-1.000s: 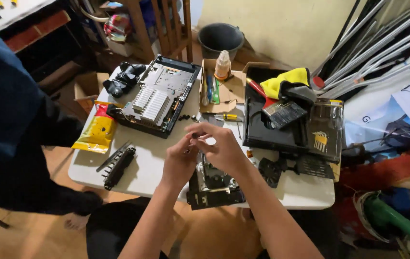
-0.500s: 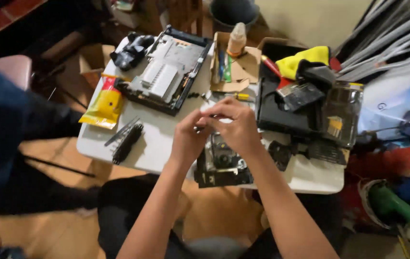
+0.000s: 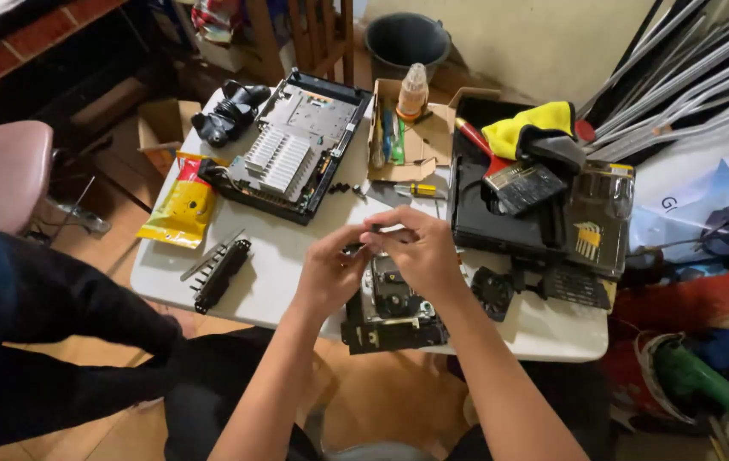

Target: Disassembling a game console's optical drive assembly to access and clean the laser lens.

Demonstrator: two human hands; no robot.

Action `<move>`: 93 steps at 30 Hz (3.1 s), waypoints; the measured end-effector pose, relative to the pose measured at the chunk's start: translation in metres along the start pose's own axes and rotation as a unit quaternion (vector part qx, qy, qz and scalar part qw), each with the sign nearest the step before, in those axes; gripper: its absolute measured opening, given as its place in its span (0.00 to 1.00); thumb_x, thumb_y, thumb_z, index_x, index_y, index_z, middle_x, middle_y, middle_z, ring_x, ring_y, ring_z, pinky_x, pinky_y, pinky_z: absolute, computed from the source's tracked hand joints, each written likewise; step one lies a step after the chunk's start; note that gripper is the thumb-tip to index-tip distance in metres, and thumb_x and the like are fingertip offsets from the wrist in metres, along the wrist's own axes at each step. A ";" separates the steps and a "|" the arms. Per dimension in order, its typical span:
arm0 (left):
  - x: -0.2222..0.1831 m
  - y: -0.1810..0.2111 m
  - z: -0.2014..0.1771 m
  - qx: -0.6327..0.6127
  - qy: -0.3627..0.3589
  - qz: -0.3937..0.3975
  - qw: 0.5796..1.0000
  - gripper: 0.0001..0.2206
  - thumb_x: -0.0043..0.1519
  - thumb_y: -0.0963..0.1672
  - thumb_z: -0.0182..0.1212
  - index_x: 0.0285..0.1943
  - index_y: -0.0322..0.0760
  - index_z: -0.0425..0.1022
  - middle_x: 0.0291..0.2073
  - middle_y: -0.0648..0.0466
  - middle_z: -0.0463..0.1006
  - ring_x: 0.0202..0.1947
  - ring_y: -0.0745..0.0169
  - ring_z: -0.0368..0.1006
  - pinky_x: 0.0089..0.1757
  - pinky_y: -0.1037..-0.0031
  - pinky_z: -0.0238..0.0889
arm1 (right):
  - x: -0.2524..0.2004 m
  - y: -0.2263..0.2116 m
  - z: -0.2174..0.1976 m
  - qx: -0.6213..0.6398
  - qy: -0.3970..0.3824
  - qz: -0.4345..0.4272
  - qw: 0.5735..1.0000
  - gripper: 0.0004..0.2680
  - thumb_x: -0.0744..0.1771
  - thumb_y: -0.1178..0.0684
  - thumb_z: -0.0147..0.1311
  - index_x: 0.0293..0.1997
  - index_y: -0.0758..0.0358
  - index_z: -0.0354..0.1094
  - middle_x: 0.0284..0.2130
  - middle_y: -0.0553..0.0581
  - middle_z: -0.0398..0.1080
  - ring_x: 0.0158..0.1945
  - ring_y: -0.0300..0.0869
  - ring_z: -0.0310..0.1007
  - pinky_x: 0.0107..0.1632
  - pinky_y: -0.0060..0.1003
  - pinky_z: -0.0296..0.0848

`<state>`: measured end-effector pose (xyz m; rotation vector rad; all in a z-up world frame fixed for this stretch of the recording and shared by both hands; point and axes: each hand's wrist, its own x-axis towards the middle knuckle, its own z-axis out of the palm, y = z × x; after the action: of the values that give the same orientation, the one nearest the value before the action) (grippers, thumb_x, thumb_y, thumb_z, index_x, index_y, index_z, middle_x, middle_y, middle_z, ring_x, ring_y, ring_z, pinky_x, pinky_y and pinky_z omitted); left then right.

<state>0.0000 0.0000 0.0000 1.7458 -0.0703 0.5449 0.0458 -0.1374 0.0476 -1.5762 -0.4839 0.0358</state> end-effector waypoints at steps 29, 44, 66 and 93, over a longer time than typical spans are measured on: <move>0.001 -0.052 -0.003 -0.038 0.096 -0.109 0.989 0.17 0.53 0.44 0.80 0.33 0.34 0.71 0.33 0.48 0.83 0.37 0.58 0.82 0.28 0.77 0.73 | -0.010 0.070 0.013 -0.393 -0.067 0.063 0.915 0.06 0.65 0.48 0.63 0.38 0.57 0.76 0.34 0.53 0.72 0.42 0.49 0.79 0.45 0.42 0.80; -0.021 -0.020 -0.015 -0.015 0.169 -0.088 0.982 0.04 0.68 0.38 0.53 0.49 0.36 0.70 0.31 0.53 0.73 0.35 0.62 0.72 0.40 0.70 0.70 | -0.016 0.088 0.017 -0.355 0.052 -0.002 0.933 0.03 0.64 0.50 0.59 0.34 0.52 0.75 0.31 0.51 0.73 0.38 0.49 0.78 0.40 0.43 0.79; -0.028 -0.048 -0.048 0.224 0.015 -0.035 0.974 0.11 0.51 0.42 0.72 0.41 0.48 0.84 0.17 0.53 0.76 0.25 0.51 0.78 0.36 0.68 0.71 | -0.073 0.056 -0.071 -0.523 0.107 0.010 0.846 0.05 0.62 0.53 0.64 0.38 0.44 0.80 0.35 0.46 0.82 0.38 0.44 0.83 0.40 0.41 0.82; -0.035 -0.047 -0.050 0.210 0.013 -0.041 0.977 0.09 0.52 0.40 0.69 0.41 0.42 0.85 0.23 0.50 0.79 0.29 0.48 0.77 0.36 0.64 0.72 | -0.092 0.089 0.014 -0.496 -0.002 -0.120 0.860 0.09 0.67 0.37 0.52 0.50 0.33 0.74 0.51 0.44 0.74 0.58 0.42 0.71 0.65 0.50 0.53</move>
<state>-0.0314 0.0500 -0.0488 2.1408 0.1467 0.5492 -0.0168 -0.1530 -0.0635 -2.5049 -0.7646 -0.4743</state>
